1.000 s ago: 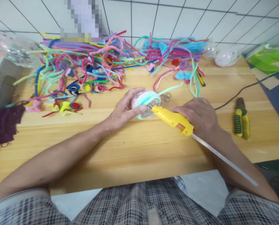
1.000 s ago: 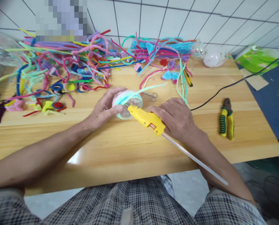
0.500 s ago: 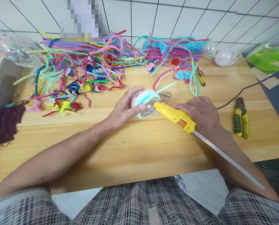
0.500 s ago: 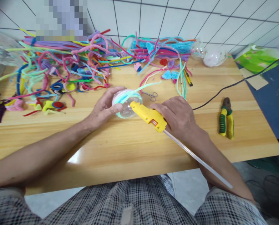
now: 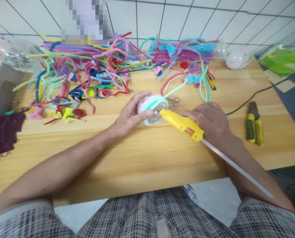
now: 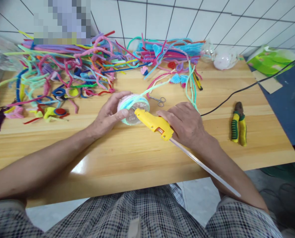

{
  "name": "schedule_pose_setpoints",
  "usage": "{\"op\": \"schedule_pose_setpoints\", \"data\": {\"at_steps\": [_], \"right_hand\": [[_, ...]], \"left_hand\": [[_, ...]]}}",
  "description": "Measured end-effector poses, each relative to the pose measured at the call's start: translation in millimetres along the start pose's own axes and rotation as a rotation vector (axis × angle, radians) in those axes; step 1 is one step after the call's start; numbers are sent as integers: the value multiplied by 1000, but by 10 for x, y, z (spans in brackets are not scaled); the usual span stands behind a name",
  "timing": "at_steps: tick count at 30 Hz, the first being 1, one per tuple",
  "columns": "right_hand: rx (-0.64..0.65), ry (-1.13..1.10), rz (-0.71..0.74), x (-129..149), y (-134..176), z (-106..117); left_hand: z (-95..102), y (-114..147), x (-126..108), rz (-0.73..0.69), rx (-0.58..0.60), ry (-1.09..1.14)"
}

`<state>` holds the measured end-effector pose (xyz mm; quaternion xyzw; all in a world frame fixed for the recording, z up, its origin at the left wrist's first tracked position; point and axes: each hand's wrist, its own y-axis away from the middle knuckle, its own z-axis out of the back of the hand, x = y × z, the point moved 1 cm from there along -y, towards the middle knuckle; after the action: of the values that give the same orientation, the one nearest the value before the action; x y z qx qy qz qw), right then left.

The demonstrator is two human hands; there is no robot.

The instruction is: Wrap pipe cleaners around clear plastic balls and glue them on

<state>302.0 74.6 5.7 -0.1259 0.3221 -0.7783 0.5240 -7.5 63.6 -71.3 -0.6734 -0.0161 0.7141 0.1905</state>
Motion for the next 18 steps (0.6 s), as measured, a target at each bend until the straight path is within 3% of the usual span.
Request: {"op": "schedule_pose_setpoints", "data": {"at_steps": [5,12,18], "right_hand": [[-6,-42,-67,-14,56,-25],[-5,0,1,14,22,-39],[29,0,-22,22,47,-45]], "left_hand": [[-4,-8,-1,-6,-4,14],[-5,-10,-9,-6,-2,7],[-5,-3,0,-4,-7,9]]}}
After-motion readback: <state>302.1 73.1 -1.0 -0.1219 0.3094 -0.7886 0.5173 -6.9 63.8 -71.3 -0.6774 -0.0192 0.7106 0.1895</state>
